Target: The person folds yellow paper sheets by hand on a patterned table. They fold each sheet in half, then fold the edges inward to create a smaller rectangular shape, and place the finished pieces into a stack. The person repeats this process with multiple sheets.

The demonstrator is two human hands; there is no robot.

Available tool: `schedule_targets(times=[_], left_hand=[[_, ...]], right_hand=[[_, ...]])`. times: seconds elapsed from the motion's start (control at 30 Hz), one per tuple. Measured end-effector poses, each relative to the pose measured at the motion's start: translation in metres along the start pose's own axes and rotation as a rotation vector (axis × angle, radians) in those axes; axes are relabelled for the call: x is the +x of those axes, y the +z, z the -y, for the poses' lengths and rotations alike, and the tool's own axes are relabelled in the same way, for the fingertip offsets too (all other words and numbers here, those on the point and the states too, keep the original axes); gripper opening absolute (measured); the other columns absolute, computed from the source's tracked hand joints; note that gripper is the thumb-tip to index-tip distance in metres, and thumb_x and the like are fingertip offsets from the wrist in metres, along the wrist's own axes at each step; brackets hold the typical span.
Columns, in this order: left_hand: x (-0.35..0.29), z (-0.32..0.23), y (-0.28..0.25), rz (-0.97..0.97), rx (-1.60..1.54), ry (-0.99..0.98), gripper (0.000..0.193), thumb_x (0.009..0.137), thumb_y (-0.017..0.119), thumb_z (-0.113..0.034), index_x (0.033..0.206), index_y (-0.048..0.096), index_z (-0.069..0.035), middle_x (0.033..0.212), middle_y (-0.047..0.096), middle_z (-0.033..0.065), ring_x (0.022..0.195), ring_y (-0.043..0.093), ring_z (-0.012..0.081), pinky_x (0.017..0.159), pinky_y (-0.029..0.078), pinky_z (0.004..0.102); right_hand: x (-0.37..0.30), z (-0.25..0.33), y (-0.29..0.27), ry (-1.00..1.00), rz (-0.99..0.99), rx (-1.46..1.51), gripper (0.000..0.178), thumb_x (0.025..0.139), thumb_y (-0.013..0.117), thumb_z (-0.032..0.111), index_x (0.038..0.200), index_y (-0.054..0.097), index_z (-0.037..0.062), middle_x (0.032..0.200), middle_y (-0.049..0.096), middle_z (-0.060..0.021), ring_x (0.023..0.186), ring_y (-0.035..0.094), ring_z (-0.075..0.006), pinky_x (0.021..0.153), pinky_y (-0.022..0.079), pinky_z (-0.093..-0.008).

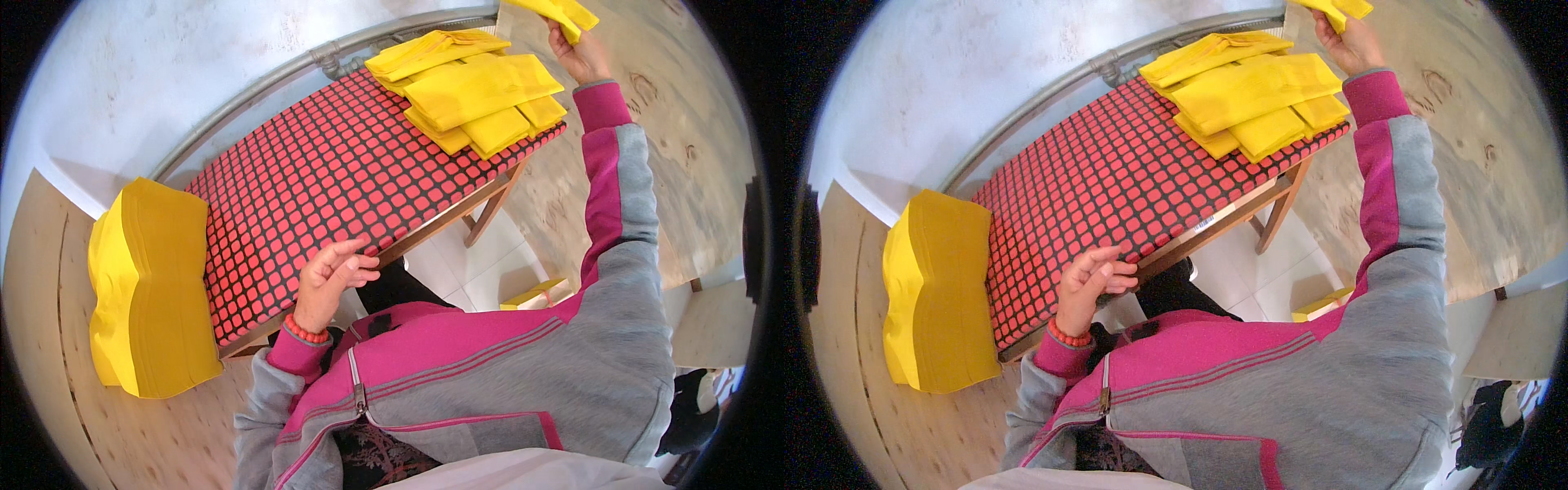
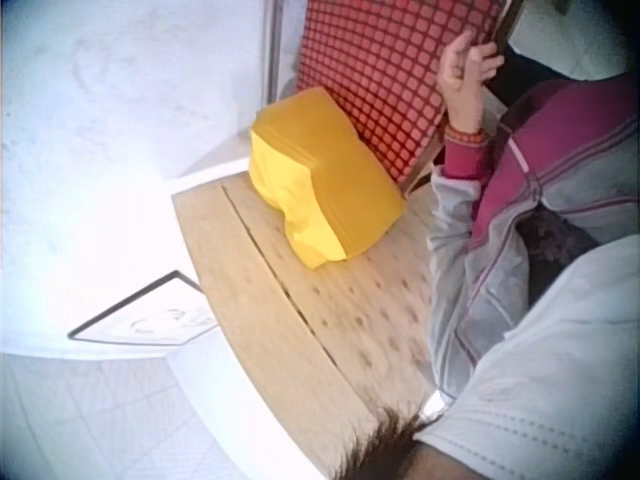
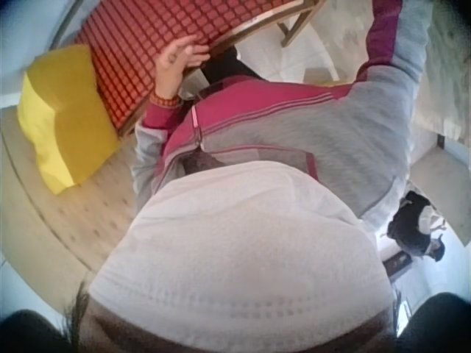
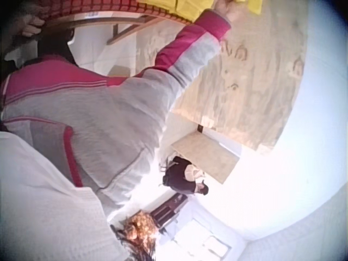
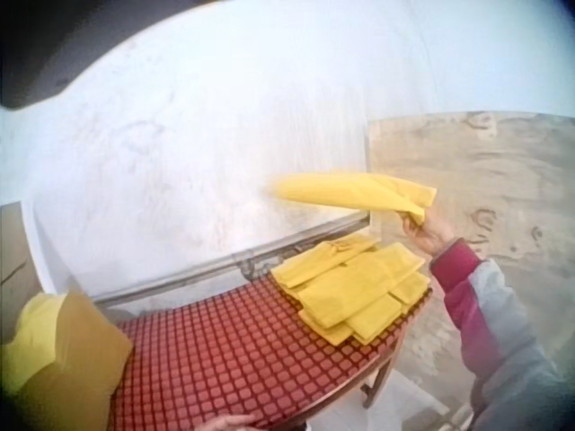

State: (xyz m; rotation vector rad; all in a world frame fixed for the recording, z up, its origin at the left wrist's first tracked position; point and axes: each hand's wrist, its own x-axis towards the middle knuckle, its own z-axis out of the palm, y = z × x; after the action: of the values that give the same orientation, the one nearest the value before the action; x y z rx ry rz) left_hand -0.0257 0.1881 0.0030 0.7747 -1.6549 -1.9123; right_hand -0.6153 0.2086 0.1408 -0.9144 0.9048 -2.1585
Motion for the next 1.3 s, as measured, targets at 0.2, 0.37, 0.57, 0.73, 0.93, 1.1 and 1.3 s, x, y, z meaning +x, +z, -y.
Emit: schedule_targets(times=[0.2,0.37,0.57,0.73,0.93,1.1,1.3], left_hand=[[-0.002,-0.001,-0.011,0.008,-0.007,-0.029,0.033,0.104,0.052,-0.014,0.133,0.053,0.001,0.112,0.07,0.0157,0.098,0.072,0.0236,0.082,0.056,0.0296],[-0.006,0.004,-0.012,0.059,0.053,0.032,0.035,0.104,0.052,-0.017,0.134,0.054,0.0,0.112,0.071,0.016,0.097,0.073,0.0242,0.08,0.058,0.0298],[-0.006,0.002,-0.012,0.063,0.005,-0.001,0.033,0.103,0.054,-0.011,0.133,0.054,0.0,0.113,0.07,0.0157,0.1,0.071,0.0246,0.084,0.055,0.0304],[-0.005,0.002,-0.011,0.048,0.045,0.007,0.033,0.103,0.053,-0.011,0.133,0.053,0.002,0.115,0.069,0.0176,0.1,0.071,0.0257,0.084,0.056,0.0312],[-0.003,0.001,-0.012,0.069,0.044,0.018,0.033,0.103,0.053,-0.011,0.133,0.053,0.003,0.115,0.069,0.0182,0.099,0.071,0.0256,0.084,0.057,0.0312],[-0.004,0.001,-0.011,0.053,0.055,0.019,0.033,0.103,0.053,-0.011,0.133,0.053,0.003,0.114,0.07,0.0183,0.099,0.071,0.0254,0.084,0.057,0.0314],[-0.006,0.004,-0.012,0.052,0.063,0.052,0.032,0.102,0.053,-0.009,0.132,0.053,0.003,0.114,0.07,0.0187,0.098,0.071,0.0252,0.084,0.056,0.0317]], right_hand=[[0.012,-0.06,-0.031,0.17,-0.3,-0.038,0.027,0.105,0.044,0.011,0.125,0.06,0.001,0.114,0.071,-0.0141,0.091,0.071,-0.0149,0.067,0.058,-0.021],[-0.003,-0.083,-0.073,0.302,-0.432,-0.088,0.027,0.104,0.043,0.01,0.125,0.059,0.0016,0.11,0.071,-0.0127,0.093,0.072,-0.0178,0.066,0.059,-0.0231],[-0.022,-0.087,-0.085,0.429,-0.45,-0.204,0.032,0.096,0.067,0.025,0.12,0.059,0.0064,0.108,0.069,-0.0091,0.086,0.071,-0.0215,0.067,0.062,-0.0283],[-0.046,-0.07,-0.089,0.423,-0.406,-0.327,0.044,0.09,0.075,0.034,0.12,0.058,0.0069,0.106,0.067,-0.0106,0.085,0.07,-0.0203,0.069,0.062,-0.0265],[-0.065,-0.069,-0.094,0.385,-0.438,-0.297,0.023,0.098,0.062,0.012,0.114,0.057,-0.0029,0.096,0.068,-0.0123,0.082,0.07,-0.0179,0.068,0.062,-0.0234],[-0.065,-0.073,-0.098,0.35,-0.314,-0.417,0.01,0.099,0.055,0.003,0.106,0.055,-0.0044,0.094,0.068,-0.012,0.081,0.07,-0.0165,0.068,0.061,-0.0222],[-0.07,-0.067,-0.104,0.234,-0.138,-0.346,0.01,0.1,0.054,0.002,0.108,0.052,-0.0017,0.097,0.067,-0.0106,0.083,0.068,-0.0133,0.073,0.06,-0.0207]])
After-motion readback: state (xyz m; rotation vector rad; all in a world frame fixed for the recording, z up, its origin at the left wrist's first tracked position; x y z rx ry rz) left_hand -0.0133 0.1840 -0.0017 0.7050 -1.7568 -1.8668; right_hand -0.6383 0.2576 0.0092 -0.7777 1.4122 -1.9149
